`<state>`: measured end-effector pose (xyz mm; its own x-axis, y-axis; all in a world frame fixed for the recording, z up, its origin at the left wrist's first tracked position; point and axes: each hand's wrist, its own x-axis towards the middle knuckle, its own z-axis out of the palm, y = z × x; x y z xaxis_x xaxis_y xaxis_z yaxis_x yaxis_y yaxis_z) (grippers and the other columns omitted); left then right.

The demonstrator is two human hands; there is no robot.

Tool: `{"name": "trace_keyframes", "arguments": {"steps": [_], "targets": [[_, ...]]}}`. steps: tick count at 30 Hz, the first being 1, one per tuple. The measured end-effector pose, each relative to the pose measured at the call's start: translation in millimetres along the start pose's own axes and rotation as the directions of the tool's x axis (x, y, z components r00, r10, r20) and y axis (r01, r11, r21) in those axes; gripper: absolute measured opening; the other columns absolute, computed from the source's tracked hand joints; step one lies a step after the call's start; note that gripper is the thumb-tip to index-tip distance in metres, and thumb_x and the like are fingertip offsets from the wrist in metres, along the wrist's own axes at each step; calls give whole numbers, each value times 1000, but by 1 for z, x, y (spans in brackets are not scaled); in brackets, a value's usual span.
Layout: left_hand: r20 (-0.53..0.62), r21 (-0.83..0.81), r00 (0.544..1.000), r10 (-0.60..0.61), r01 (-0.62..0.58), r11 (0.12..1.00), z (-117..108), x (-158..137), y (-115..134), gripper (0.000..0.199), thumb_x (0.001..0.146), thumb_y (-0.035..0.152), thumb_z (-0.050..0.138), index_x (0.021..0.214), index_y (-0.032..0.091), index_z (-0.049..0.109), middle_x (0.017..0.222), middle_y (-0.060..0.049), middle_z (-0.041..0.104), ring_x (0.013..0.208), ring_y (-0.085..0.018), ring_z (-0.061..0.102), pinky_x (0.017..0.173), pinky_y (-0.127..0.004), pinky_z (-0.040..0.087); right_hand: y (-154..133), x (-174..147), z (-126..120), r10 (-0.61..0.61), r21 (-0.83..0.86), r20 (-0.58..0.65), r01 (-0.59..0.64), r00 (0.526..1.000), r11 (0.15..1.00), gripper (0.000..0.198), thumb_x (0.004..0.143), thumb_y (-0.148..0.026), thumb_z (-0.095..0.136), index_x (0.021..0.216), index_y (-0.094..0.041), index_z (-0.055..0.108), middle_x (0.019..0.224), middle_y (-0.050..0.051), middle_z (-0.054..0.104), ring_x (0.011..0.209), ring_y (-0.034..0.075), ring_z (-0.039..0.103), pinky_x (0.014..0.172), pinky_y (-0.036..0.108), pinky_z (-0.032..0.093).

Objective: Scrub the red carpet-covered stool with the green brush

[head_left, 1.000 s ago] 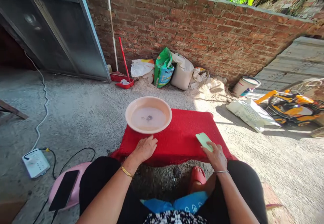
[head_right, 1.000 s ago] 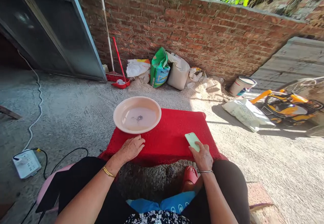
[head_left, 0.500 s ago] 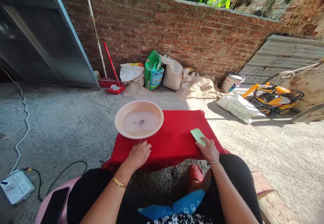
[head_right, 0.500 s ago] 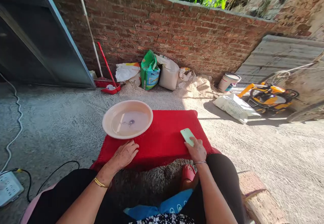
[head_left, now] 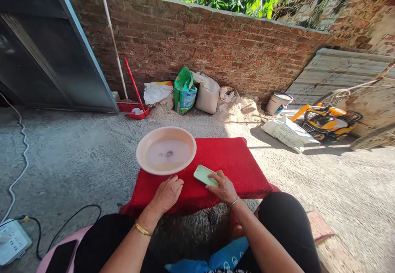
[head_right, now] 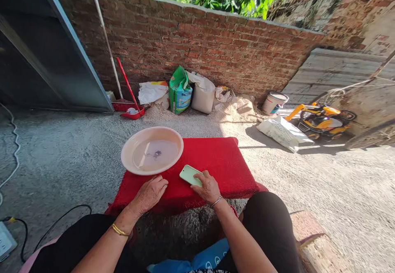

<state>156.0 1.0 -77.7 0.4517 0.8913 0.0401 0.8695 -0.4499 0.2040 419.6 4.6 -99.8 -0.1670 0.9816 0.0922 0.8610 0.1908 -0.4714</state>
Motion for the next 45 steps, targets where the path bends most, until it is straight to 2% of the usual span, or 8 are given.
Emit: {"name": "trace_keyframes", "arguments": {"steps": [2,7,15,20,28,33,39,45], "targets": [[-1,-21,1000,6,-6,1000,2,0,3,23,93,21,39,96,20,62,95,-7,59,95,-19,57,88,-32,45,32,-1,-23,231,-38,-52,-233,972,972,37,79,-46,61,112,-30,61,104,3,55,84,17,59,71,29,44],[45,-43,999,-29,31,999,8,-2,12,39,88,32,53,125,21,54,136,-14,48,129,-29,42,105,-45,35,104,-18,-76,656,15,-279,-680,701,733,49,78,-59,54,114,-26,61,105,8,53,86,23,59,73,36,45],[169,73,983,-66,54,996,26,-3,8,96,66,54,71,147,24,30,156,-16,11,143,-37,5,112,-57,14,7,4,-2,87,101,-107,-76,990,992,31,77,-44,64,104,-29,63,96,2,54,81,15,57,70,26,44],[77,163,997,-25,12,987,43,-2,1,95,65,49,74,146,27,30,155,-16,16,143,-36,9,112,-58,10,14,28,-8,46,-34,-3,-46,999,998,36,76,-40,67,110,-29,62,102,2,53,82,15,57,71,25,41],[36,232,999,-6,-2,973,47,-5,-1,90,68,50,69,146,29,29,155,-14,20,143,-35,11,112,-57,9,130,35,-95,502,-75,-177,-520,846,851,41,79,-50,59,111,-25,62,103,6,51,81,18,58,72,30,42],[-2,284,1000,16,-15,959,53,-7,-6,92,67,50,71,146,28,30,154,-15,24,141,-36,17,111,-57,11,83,41,-59,305,168,-159,-279,939,945,36,78,-47,61,107,-25,63,100,4,53,85,16,56,72,26,42],[-104,330,988,110,-70,941,61,-7,-14,89,67,47,70,145,24,34,152,-18,27,139,-37,22,110,-57,15,4,39,-5,-95,55,89,91,991,994,36,76,-41,67,108,-27,63,101,3,54,85,16,56,75,26,40],[-106,348,988,112,-69,935,56,-6,-11,89,64,43,72,144,24,37,150,-18,31,137,-37,27,109,-55,18,60,43,-48,253,-78,20,-250,967,965,39,81,-45,59,117,-30,59,107,5,52,87,19,58,74,29,41]]}}
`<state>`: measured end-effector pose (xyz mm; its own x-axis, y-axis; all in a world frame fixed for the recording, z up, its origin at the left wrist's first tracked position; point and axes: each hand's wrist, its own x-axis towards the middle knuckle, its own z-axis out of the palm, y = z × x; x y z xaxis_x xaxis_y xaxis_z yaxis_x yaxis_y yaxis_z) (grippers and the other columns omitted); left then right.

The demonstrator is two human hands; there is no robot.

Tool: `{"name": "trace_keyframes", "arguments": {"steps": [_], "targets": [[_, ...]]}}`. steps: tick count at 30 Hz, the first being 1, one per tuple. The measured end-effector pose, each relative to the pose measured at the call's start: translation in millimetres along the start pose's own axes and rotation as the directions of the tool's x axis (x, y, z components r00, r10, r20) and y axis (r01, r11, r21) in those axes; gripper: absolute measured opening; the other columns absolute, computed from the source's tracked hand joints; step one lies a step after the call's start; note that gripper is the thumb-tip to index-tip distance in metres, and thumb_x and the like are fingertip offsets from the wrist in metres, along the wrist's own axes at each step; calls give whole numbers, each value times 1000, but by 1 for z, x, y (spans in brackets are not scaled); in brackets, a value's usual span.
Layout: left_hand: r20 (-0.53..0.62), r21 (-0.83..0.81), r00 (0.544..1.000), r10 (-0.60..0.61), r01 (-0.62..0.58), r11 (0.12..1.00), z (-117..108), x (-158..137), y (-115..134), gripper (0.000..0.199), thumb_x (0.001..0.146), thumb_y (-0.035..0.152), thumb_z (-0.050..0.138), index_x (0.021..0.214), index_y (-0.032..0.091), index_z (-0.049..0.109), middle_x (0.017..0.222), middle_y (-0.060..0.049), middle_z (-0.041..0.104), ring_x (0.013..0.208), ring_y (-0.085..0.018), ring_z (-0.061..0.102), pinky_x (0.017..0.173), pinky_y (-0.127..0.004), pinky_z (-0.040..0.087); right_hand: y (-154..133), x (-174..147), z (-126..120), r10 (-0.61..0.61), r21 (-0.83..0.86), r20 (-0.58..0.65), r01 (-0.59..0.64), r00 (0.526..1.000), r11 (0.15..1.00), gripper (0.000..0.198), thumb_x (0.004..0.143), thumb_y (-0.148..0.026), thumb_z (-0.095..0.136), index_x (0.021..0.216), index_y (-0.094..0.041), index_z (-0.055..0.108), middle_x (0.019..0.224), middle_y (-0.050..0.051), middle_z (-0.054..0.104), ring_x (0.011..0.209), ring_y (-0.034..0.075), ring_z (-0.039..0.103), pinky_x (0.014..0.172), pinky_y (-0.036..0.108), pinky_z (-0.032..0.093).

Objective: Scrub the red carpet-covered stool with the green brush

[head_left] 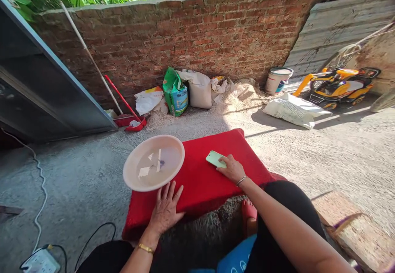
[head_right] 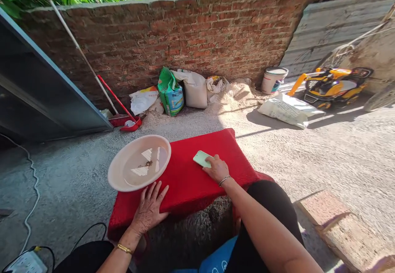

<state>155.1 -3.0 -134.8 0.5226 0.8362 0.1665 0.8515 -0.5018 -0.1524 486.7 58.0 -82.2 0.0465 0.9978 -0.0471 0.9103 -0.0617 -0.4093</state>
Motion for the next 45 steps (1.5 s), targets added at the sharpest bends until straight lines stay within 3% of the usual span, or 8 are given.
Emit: {"name": "trace_keyframes", "arguments": {"steps": [5,9,16,22,26,31,38,45], "targets": [[-46,-5,999,7,-7,1000,5,-1,-1,88,64,44,70,143,24,38,150,-17,32,137,-36,27,109,-55,19,110,-12,-51,449,-19,-124,-455,885,890,46,84,-53,48,123,-30,55,110,8,49,91,23,61,81,37,43],[-67,-9,998,13,-14,1000,7,-1,-3,86,65,45,69,142,23,39,150,-16,33,137,-36,28,108,-55,20,157,-39,-71,586,-12,-236,-606,775,795,47,82,-53,50,121,-27,58,110,10,48,92,26,61,80,39,44],[-65,18,998,3,-1,1000,4,-1,-3,81,65,43,68,140,24,43,148,-15,36,135,-35,30,108,-54,21,84,-46,-46,132,113,-168,-114,977,987,37,83,-48,55,115,-29,59,105,4,51,83,16,58,73,28,42],[-48,34,999,-3,5,999,2,-1,-4,79,66,42,67,139,23,45,148,-15,36,135,-35,31,109,-52,22,52,-54,-28,-147,49,-44,149,988,988,33,79,-44,62,110,-30,60,103,2,52,84,16,56,74,27,39],[-66,21,998,10,-9,1000,1,1,-3,75,68,43,65,138,22,47,146,-16,38,134,-35,32,108,-53,22,113,-59,-49,163,14,-75,-162,984,987,36,80,-44,58,113,-29,60,105,4,50,85,18,58,75,30,41],[-85,-10,996,19,-20,1000,2,2,-2,76,68,43,66,138,21,47,146,-18,38,134,-37,32,108,-54,22,172,-65,-76,584,88,-279,-586,762,806,44,79,-53,52,115,-29,60,105,6,48,83,20,59,74,34,43],[-24,-9,1000,-17,16,1000,-2,1,1,80,67,43,68,140,23,44,148,-16,35,135,-37,30,108,-54,21,87,-44,-39,129,98,-158,-115,979,989,35,80,-48,58,110,-30,61,105,3,52,82,16,57,72,28,41],[37,-20,998,-60,60,998,-9,1,7,86,64,44,71,142,25,40,150,-14,32,138,-36,26,110,-53,18,69,-27,-26,-5,12,-67,6,998,1000,37,81,-45,57,114,-29,60,108,4,51,84,18,56,74,30,40]]}}
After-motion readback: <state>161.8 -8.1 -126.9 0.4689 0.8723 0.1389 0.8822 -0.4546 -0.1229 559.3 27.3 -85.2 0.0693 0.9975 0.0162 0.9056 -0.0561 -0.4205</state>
